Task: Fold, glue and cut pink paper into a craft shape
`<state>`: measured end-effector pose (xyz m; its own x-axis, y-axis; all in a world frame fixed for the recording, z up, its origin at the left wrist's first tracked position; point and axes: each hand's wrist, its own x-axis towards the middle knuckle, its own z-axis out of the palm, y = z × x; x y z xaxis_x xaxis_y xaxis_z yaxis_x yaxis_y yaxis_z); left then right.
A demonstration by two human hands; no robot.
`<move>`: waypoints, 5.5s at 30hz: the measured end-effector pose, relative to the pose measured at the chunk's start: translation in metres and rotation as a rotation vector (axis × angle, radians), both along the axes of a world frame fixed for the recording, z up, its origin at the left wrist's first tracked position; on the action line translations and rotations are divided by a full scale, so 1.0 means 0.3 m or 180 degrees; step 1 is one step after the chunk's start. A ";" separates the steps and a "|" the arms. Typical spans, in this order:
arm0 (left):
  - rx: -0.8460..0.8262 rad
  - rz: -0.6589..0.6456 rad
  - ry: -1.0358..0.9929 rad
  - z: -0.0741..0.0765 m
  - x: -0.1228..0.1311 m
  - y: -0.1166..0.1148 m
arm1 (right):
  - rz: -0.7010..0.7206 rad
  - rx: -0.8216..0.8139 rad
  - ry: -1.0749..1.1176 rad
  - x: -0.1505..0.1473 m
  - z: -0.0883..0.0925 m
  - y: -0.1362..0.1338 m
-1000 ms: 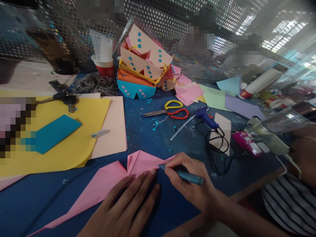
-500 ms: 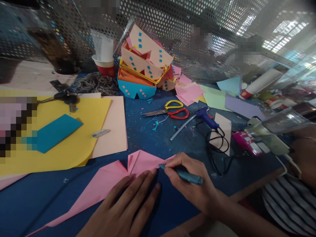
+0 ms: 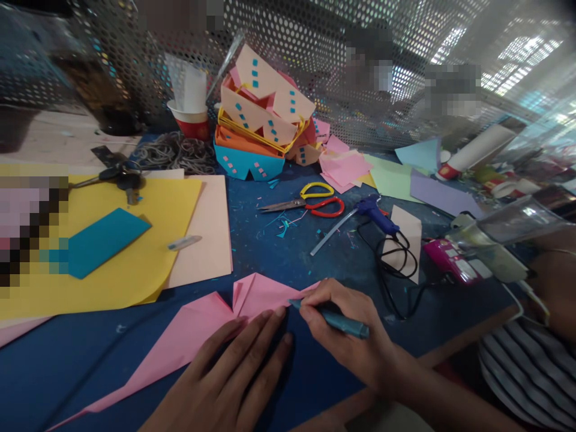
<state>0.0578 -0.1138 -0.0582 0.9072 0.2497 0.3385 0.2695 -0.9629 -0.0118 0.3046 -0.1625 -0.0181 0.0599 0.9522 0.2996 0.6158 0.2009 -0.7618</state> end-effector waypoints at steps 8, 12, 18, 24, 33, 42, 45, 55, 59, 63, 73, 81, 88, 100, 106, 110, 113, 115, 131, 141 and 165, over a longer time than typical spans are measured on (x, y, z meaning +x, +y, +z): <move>0.0070 -0.0025 0.0061 0.002 -0.005 0.005 | 0.0018 0.0011 0.0000 -0.001 0.006 0.002; 0.0162 -0.0038 0.0077 0.000 -0.009 0.008 | 0.0013 0.0125 0.0025 0.007 0.007 -0.007; 0.0158 -0.0073 -0.0108 0.011 -0.012 0.001 | 0.0001 0.0505 0.0066 0.029 0.024 -0.018; 0.0109 -0.0051 0.0018 0.070 -0.011 -0.004 | -0.0194 0.0292 -0.0488 0.020 0.017 -0.009; 0.0007 -0.0036 -0.0036 0.097 -0.046 -0.032 | -0.0297 0.0434 -0.0926 -0.002 0.008 -0.003; 0.0129 0.0268 0.0227 0.092 -0.230 -0.062 | -0.0327 0.0864 -0.1344 0.011 -0.014 0.002; 0.0275 0.0161 0.0243 0.060 -0.245 -0.059 | -0.0302 0.1316 -0.1502 -0.007 -0.002 -0.022; 0.0279 -0.0250 0.0093 0.062 -0.265 -0.052 | 0.0579 0.0016 0.0821 -0.396 0.082 -0.005; 0.0287 -0.0246 0.0026 0.097 -0.279 -0.046 | 0.0245 -0.0477 0.1058 -0.432 0.047 0.053; 0.0296 -0.0055 -0.0138 0.092 -0.284 -0.055 | 0.0181 -0.0602 0.0829 -0.429 0.039 0.052; 0.0174 -0.0018 -0.0148 0.086 -0.284 -0.072 | 0.0466 -0.0308 0.0453 -0.421 0.025 0.034; 0.0198 0.0025 -0.0191 0.096 -0.279 -0.066 | 0.0461 -0.0202 0.0436 -0.421 0.034 0.033; 0.0174 0.0016 -0.0156 0.092 -0.280 -0.069 | 0.0463 -0.0266 0.0407 -0.422 0.041 0.032; 0.0182 0.0003 -0.0254 0.075 -0.276 -0.069 | 0.0425 -0.0254 0.0351 -0.426 0.033 0.032; 0.0206 -0.0033 -0.0280 0.074 -0.277 -0.065 | 0.0434 -0.0258 0.0341 -0.425 0.035 0.035; 0.0192 -0.0041 -0.0295 0.071 -0.281 -0.068 | 0.0439 -0.0262 0.0334 -0.426 0.033 0.031; 0.0180 -0.0040 -0.0273 0.075 -0.281 -0.069 | 0.0402 -0.0256 0.0317 -0.426 0.031 0.031; 0.0186 -0.0050 -0.0282 0.078 -0.279 -0.068 | 0.0395 -0.0240 0.0308 -0.426 0.031 0.033; 0.0200 -0.0063 -0.0322 0.065 -0.281 -0.066 | 0.0390 -0.0172 0.0257 -0.430 0.028 0.036; 0.0296 -0.0034 -0.0284 0.062 -0.281 -0.065 | 0.0296 0.0284 0.0276 -0.405 0.036 -0.005; -0.0733 0.1304 -0.0614 0.191 -0.156 0.479 | 0.0323 0.0630 0.0750 -0.161 0.224 0.226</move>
<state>0.0110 0.0299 -0.0011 0.6455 0.6598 0.3846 0.6019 -0.7495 0.2757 0.2563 -0.0948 0.0490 0.0573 0.8815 0.4687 0.3963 0.4108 -0.8211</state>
